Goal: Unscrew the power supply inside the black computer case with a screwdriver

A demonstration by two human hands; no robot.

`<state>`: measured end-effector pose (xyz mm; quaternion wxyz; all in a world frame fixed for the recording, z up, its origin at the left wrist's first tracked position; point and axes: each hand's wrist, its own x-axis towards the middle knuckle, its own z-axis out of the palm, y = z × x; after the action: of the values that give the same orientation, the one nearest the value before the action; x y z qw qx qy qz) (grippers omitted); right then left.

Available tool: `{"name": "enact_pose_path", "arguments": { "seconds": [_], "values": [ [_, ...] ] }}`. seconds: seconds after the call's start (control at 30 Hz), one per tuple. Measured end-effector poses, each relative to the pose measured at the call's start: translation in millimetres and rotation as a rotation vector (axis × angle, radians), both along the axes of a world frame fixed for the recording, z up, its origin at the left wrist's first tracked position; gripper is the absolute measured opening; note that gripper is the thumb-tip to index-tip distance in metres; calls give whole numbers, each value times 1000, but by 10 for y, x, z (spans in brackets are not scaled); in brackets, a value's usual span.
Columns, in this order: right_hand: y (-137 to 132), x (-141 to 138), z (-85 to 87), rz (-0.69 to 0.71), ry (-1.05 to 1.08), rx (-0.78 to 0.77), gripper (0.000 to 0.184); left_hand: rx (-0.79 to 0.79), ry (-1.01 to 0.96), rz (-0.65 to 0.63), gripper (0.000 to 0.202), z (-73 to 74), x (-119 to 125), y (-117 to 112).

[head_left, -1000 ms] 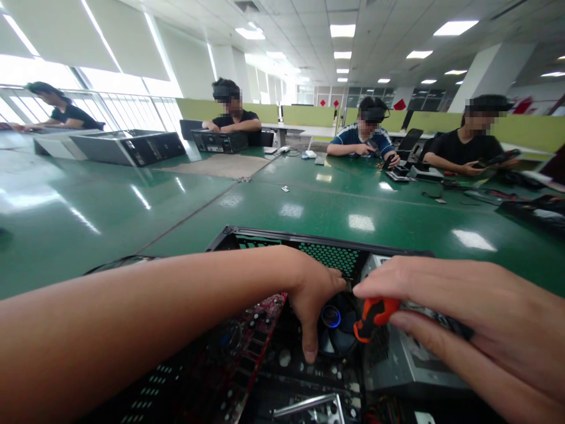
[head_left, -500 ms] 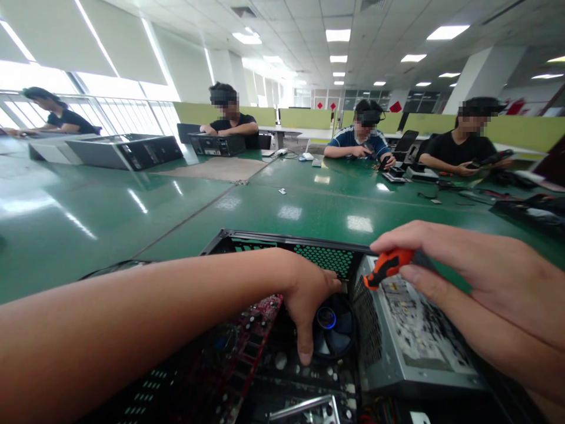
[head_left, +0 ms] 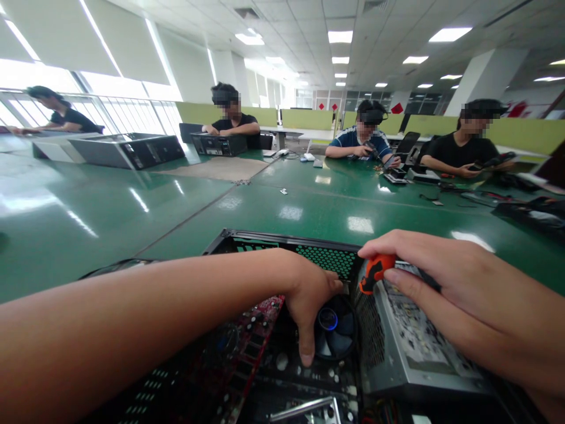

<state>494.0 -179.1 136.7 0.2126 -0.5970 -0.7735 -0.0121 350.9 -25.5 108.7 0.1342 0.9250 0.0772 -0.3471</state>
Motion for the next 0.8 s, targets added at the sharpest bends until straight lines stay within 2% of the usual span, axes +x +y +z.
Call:
{"name": "enact_pose_path", "arguments": {
  "seconds": [0.33,0.57,0.73,0.8],
  "values": [
    [18,15,27,11,22,-61,33,-20,-20,-16,125,-5,1,9],
    [60,1,9,44,9,-49,30,-17,-3,-2,126,-26,10,22],
    [88,38,-2,-44,-2,-9,14,-33,-37,-7,119,-40,11,29],
    [80,55,-1,-77,-13,-5,13,-26,-35,-12,119,-42,16,28]
  ]
}}
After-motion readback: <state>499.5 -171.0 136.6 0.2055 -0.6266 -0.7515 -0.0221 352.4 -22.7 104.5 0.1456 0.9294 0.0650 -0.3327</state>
